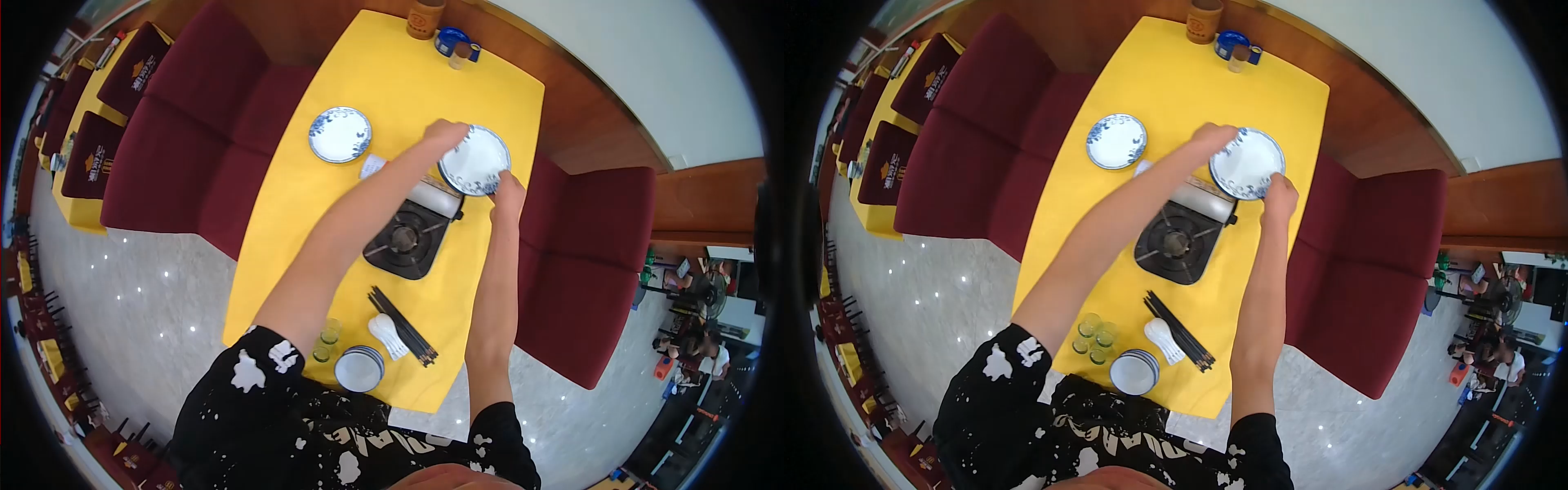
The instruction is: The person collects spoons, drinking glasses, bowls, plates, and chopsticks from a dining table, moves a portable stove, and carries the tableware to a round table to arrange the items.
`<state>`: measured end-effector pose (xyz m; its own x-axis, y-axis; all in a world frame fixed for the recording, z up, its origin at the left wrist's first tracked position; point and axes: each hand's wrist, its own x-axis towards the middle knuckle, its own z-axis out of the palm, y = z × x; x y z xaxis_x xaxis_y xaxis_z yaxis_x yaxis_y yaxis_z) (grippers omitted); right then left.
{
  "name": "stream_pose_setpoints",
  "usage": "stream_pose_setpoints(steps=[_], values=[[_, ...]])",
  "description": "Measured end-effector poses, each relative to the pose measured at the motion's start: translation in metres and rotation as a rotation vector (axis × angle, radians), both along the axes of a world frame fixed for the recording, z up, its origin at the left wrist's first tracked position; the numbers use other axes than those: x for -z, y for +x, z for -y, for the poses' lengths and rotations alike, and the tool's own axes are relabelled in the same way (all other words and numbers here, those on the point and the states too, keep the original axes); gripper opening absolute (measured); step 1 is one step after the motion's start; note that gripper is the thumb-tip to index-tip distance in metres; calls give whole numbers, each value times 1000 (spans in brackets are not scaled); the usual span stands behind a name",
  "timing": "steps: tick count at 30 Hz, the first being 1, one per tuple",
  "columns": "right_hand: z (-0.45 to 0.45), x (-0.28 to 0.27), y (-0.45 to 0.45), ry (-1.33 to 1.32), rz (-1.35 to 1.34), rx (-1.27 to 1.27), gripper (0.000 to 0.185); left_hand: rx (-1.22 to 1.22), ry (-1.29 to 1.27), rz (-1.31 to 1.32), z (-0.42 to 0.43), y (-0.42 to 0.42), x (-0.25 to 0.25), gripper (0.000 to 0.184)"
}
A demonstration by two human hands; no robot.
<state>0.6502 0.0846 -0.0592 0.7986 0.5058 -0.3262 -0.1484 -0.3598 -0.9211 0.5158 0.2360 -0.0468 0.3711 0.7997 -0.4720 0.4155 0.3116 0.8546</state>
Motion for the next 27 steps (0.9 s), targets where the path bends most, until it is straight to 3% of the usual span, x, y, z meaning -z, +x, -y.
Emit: stream_pose_setpoints(steps=[3, 6, 10, 13, 16, 19, 23, 27], values=[[-58, 21, -58, 3, 82, -108, 39, -61, 44, -42, -44, -79, -26, 49], [-116, 36, -122, -177, 211, -274, 47, -116, 101, -157, -86, -155, -28, 50], [-155, 22, -214, -321, 306, -411, 50, -199, -13, -205, -116, -237, 8, 49], [-172, 27, -238, -417, 263, -534, 47, -241, -86, -202, -124, -264, 27, 49], [-183, 48, -250, -474, 418, -557, 48, -280, -87, -180, -115, -283, 44, 50], [-184, 63, -257, -438, 645, -482, 51, -150, -22, -301, -107, -287, 57, 51], [-188, 68, -244, -510, 580, -600, 53, -50, 105, -453, -97, -285, 46, 49], [-196, 71, -230, -546, 313, -666, 54, -168, 107, -279, -88, -288, 55, 43]])
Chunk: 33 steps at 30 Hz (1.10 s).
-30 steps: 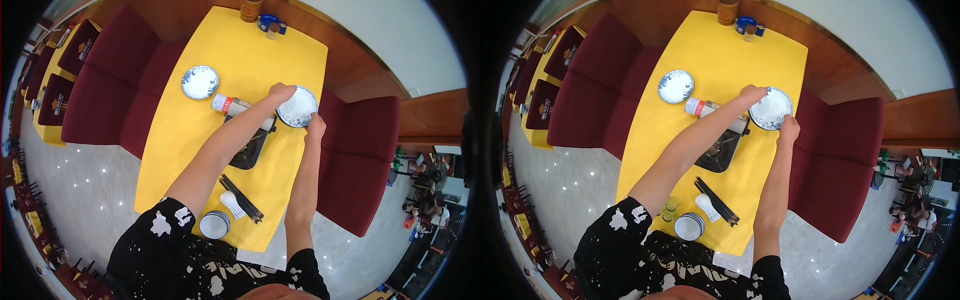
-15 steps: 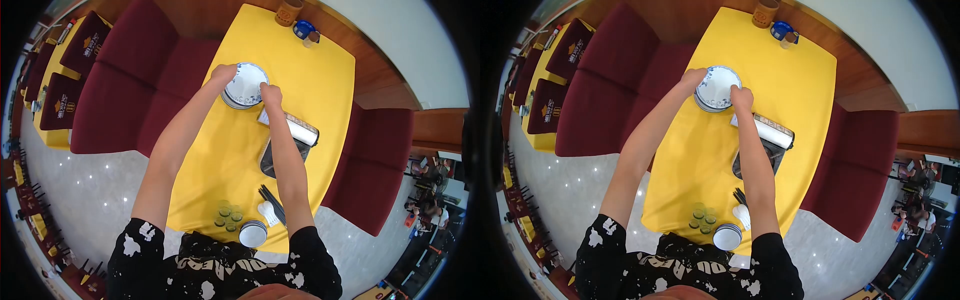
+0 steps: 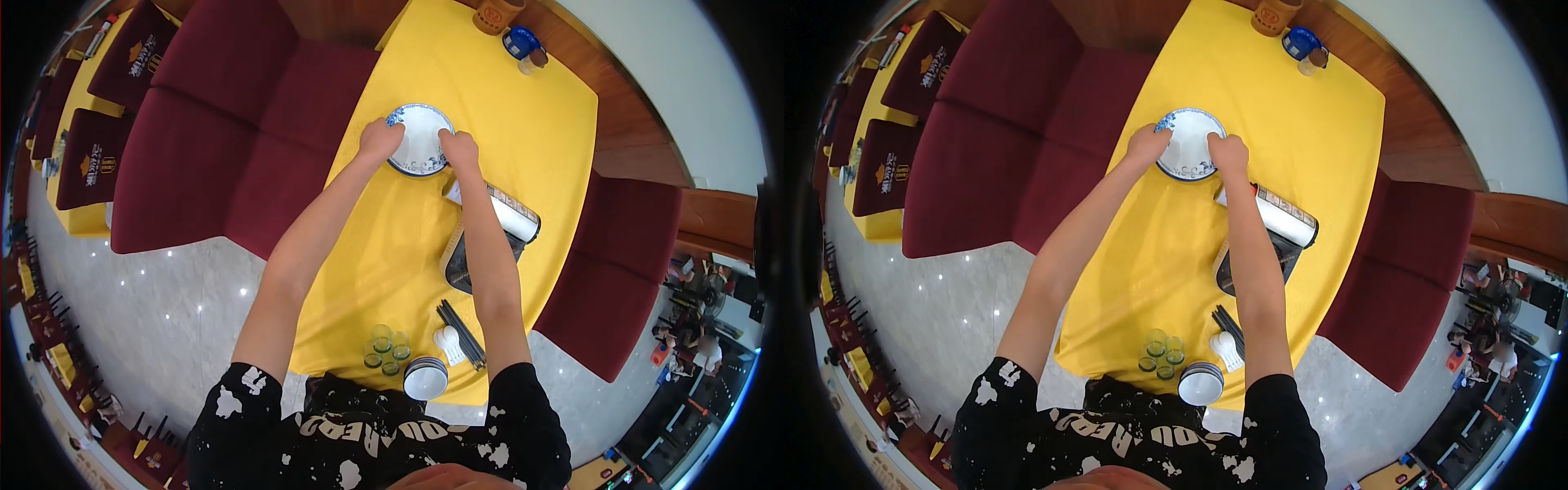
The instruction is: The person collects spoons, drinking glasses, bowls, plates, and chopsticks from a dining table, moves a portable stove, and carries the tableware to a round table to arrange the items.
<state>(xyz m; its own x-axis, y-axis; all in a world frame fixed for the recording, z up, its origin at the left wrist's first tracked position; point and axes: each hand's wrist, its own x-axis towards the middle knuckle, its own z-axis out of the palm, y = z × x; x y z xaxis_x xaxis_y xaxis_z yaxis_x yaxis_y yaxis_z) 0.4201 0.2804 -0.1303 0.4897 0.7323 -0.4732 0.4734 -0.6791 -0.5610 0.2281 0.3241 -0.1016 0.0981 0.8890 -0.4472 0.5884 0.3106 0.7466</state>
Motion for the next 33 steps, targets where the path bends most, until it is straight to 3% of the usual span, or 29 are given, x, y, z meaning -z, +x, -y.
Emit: stream_pose_setpoints(steps=[2, 4, 5, 8, 11, 15, 22, 29, 33], values=[[-5, -7, 2, 4, -181, 75, 54, -140, -2, 150, 0, 1, 26, 41], [4, -26, -3, 36, -383, 169, 55, -264, -172, 311, -4, -4, 38, 37], [5, -31, -4, 58, -337, 127, 54, -327, -264, 390, -7, -7, 42, 35], [-2, -26, -11, 101, -166, -37, 51, -341, -140, 304, 6, -27, 44, 26], [34, -71, -51, 112, -144, -184, 59, -392, -195, 461, 47, -75, -5, 29], [98, -77, -117, 160, -170, -178, 55, -446, -169, 730, 136, -139, -42, 39], [267, -90, -231, 145, -337, -230, 48, -635, -255, 537, 323, -234, -101, 43], [450, -87, -296, 126, -314, -162, 46, -628, -417, 443, 460, -302, -80, 52], [521, -91, -314, 78, -296, -42, 43, -574, -361, 469, 508, -309, -62, 47]])
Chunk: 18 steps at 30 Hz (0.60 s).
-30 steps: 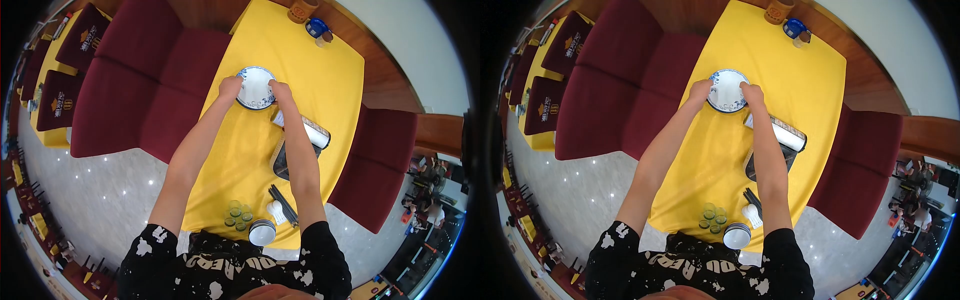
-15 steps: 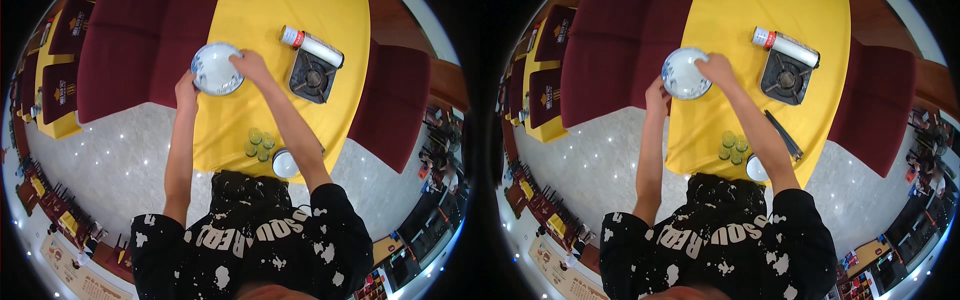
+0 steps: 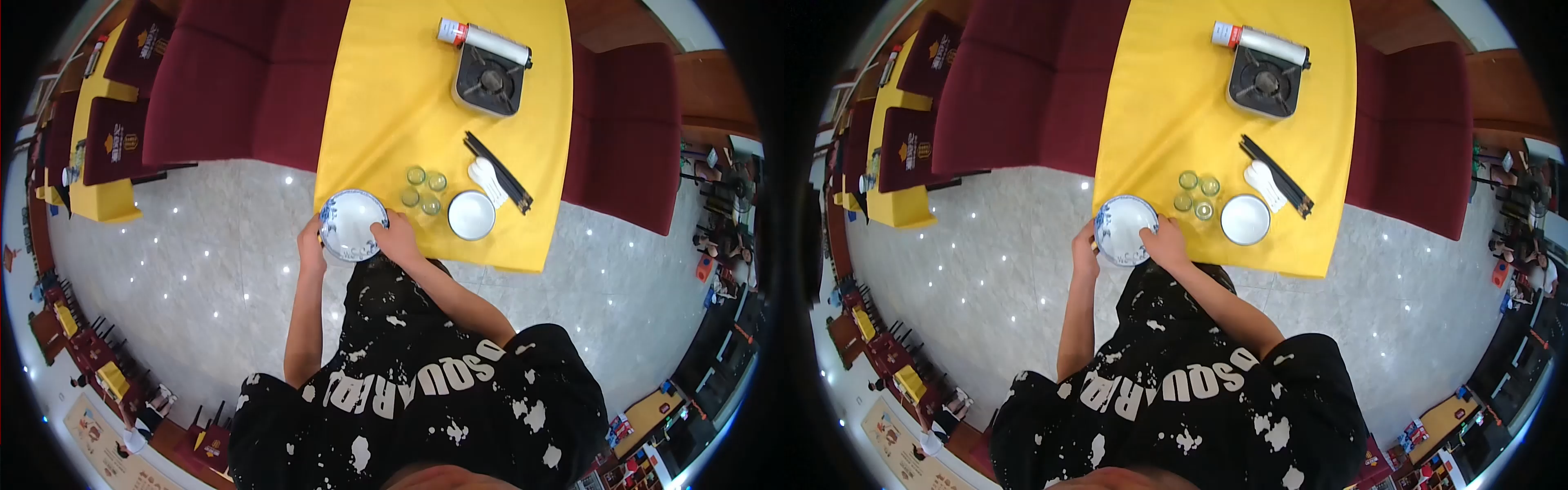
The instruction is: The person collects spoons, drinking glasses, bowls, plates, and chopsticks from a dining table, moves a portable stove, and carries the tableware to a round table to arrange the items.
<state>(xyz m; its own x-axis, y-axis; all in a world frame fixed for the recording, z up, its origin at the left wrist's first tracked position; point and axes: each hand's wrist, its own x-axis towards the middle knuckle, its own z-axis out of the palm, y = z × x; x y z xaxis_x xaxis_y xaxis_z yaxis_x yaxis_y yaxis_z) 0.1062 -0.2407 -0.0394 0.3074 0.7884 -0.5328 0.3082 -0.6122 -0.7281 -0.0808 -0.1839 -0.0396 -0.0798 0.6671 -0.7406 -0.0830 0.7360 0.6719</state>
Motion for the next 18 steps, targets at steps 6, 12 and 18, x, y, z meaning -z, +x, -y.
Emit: stream_pose_setpoints(steps=[6, 12, 18], values=[[51, 36, -6, 213, -47, 224, 42, 69, 129, 28, 9, 17, 24, 39], [62, 75, -13, 244, -3, 380, 43, 178, 191, 67, -6, 17, 109, 52], [69, 95, -30, 275, -9, 470, 39, 154, 165, 154, -2, 16, 99, 53]])
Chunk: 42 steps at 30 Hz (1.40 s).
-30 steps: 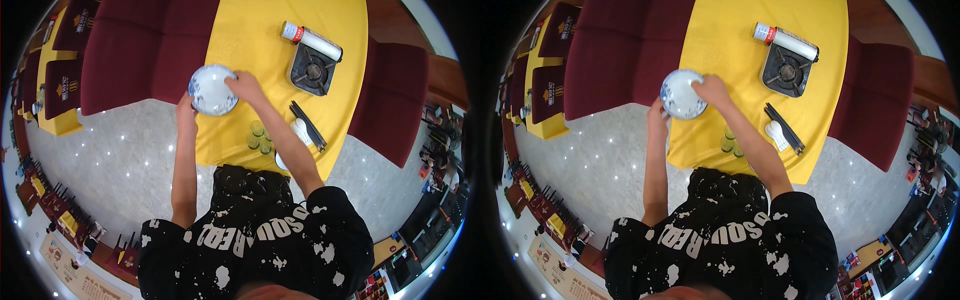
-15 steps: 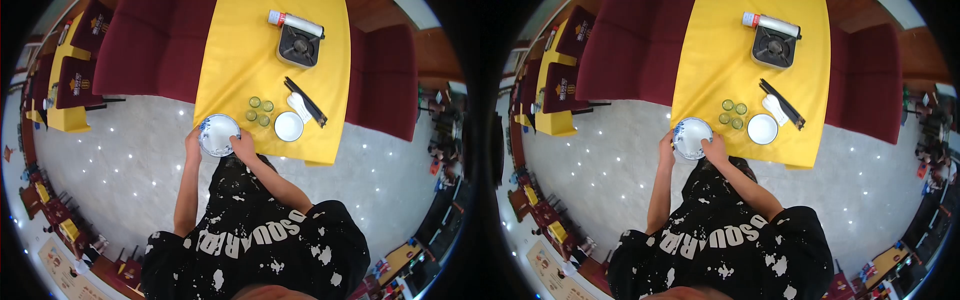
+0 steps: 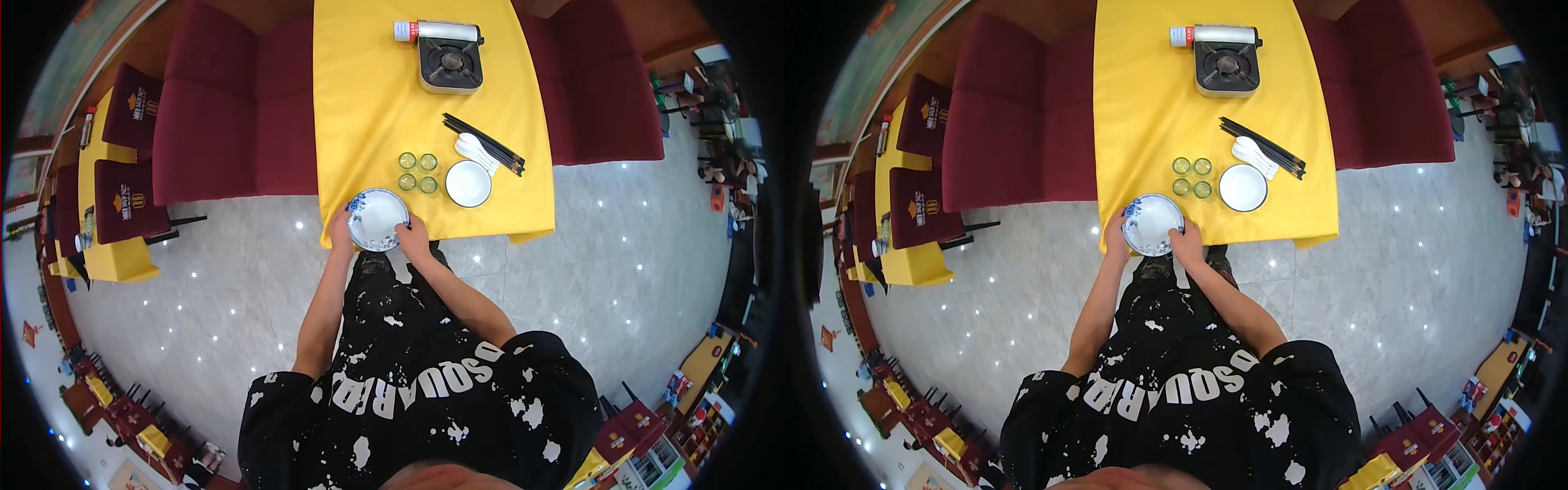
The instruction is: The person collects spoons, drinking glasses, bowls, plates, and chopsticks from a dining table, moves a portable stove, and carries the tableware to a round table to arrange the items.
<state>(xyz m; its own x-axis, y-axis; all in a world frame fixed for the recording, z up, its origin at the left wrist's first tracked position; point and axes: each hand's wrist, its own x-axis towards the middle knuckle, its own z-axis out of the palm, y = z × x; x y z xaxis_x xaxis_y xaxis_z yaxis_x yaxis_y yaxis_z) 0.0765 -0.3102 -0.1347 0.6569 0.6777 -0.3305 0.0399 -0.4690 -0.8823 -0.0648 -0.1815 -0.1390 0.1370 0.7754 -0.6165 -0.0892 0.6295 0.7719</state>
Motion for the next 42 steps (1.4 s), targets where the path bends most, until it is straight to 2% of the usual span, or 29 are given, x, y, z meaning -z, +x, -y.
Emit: stream_pose_setpoints(steps=[3, 6, 9, 12, 15, 16, 19, 22, 26, 29, 30, 32, 33, 35, 40, 42], values=[[-9, 12, -14, -42, -43, 77, 38, -40, -158, 88, -10, -9, -10, 51], [-33, -21, -15, -79, -63, 172, 41, -2, -179, 91, -35, 2, -26, 51], [-52, -31, -18, -71, -172, 237, 43, 176, -59, 158, -62, -4, 5, 49], [-55, -28, -20, -65, -245, 312, 44, 439, -37, 79, -91, -13, 19, 48], [-49, -6, -28, -114, -190, 368, 44, 614, -143, -69, -107, -13, -35, 46], [-46, 0, -31, -142, -156, 380, 43, 649, -147, -87, -113, -15, -34, 46], [-36, -5, -32, -23, -647, 436, 42, 736, -145, -144, -127, -13, -28, 45], [-36, -10, -36, -6, -627, 420, 39, 741, -107, -186, -125, -7, -27, 42], [-26, 3, -39, 2, -436, 366, 34, 707, -65, -190, -110, -2, -26, 38], [-14, 20, -42, 3, -124, 239, 34, 703, -56, -144, -103, -12, -9, 34], [-12, 9, -41, -42, -210, 240, 34, 702, -48, -135, -99, -15, -13, 34], [-10, -12, -38, -53, -96, 198, 34, 681, -56, -81, -91, -21, -18, 35], [-9, -25, -34, -56, -37, 176, 34, 667, -58, -95, -88, -21, -24, 35], [-6, -59, -23, -51, -109, 137, 34, 639, -62, -126, -81, -22, -55, 36], [30, -157, 11, -33, -104, 87, 34, 673, 14, -137, -47, -2, -166, 37], [60, -170, 25, -7, -31, 86, 33, 702, 16, -103, -24, 15, -190, 37]])
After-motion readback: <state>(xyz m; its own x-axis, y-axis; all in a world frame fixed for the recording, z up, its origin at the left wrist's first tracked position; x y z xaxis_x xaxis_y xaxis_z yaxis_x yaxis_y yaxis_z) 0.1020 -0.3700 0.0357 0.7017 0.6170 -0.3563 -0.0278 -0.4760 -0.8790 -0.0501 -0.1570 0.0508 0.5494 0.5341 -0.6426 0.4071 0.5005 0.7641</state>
